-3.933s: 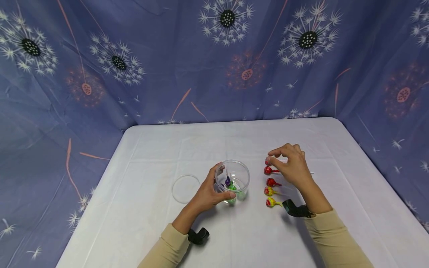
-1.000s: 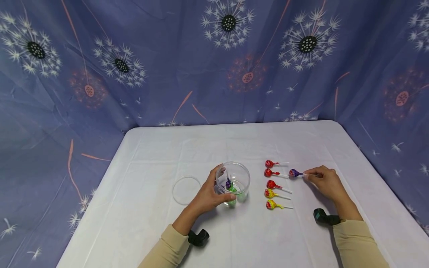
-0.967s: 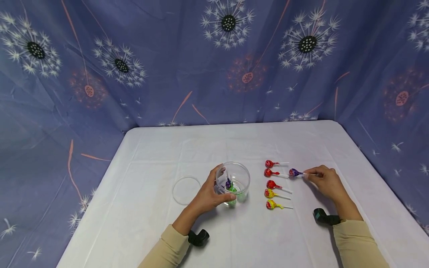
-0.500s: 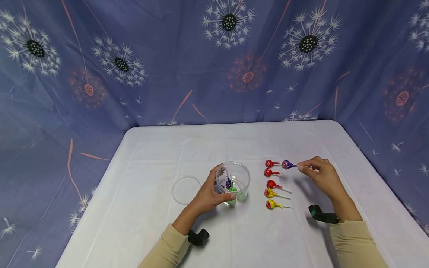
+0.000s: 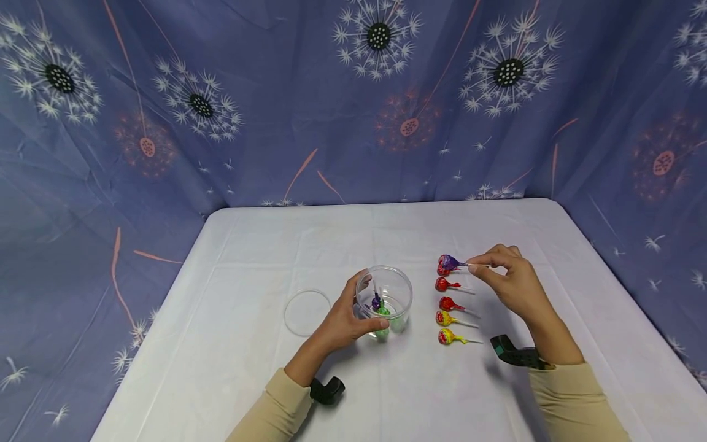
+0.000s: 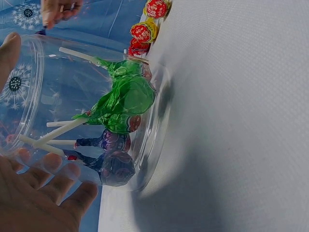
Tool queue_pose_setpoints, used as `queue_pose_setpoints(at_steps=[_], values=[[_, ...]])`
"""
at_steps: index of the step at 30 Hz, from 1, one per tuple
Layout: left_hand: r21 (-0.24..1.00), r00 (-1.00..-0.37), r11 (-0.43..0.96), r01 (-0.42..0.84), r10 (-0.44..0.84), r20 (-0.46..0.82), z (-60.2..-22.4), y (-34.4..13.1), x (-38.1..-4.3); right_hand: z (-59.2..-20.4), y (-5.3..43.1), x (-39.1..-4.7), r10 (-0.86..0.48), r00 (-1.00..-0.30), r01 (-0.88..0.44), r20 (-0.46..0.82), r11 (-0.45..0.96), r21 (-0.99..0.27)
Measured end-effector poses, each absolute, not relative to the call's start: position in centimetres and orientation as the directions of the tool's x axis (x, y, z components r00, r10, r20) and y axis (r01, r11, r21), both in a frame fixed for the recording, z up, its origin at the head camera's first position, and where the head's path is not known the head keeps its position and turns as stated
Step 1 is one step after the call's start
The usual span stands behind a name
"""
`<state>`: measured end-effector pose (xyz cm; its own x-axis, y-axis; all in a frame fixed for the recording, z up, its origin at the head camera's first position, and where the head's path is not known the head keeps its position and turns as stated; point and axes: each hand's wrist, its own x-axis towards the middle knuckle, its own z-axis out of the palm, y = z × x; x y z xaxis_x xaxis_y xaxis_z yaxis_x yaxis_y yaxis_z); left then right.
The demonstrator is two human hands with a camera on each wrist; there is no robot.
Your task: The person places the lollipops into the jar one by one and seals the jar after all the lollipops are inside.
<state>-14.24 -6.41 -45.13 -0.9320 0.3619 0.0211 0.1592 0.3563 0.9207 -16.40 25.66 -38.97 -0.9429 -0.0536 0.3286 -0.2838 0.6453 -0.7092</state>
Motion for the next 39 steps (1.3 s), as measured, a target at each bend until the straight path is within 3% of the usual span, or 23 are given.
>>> queue_pose_setpoints(at_steps=[8, 20, 39], values=[[0.915, -0.933, 0.374, 0.152, 0.359, 0.009, -45.2, -6.5, -14.3, -37.7, 22.6, -16.3, -0.14, -0.898, -0.415, 0.416, 0.579, -0.701], [0.918, -0.936, 0.374, 0.131, 0.351, -0.01, -45.2, -6.4, -14.2, -36.9, 18.9, -16.4, -0.233, -0.87, -0.489, 0.434, 0.511, -0.707], [0.939, -0.927, 0.317, 0.136, 0.375, 0.007, -45.5, -6.5, -14.5, -38.3, 14.7, -17.0, -0.358, -0.846, -0.533, 0.396, 0.609, -0.587]])
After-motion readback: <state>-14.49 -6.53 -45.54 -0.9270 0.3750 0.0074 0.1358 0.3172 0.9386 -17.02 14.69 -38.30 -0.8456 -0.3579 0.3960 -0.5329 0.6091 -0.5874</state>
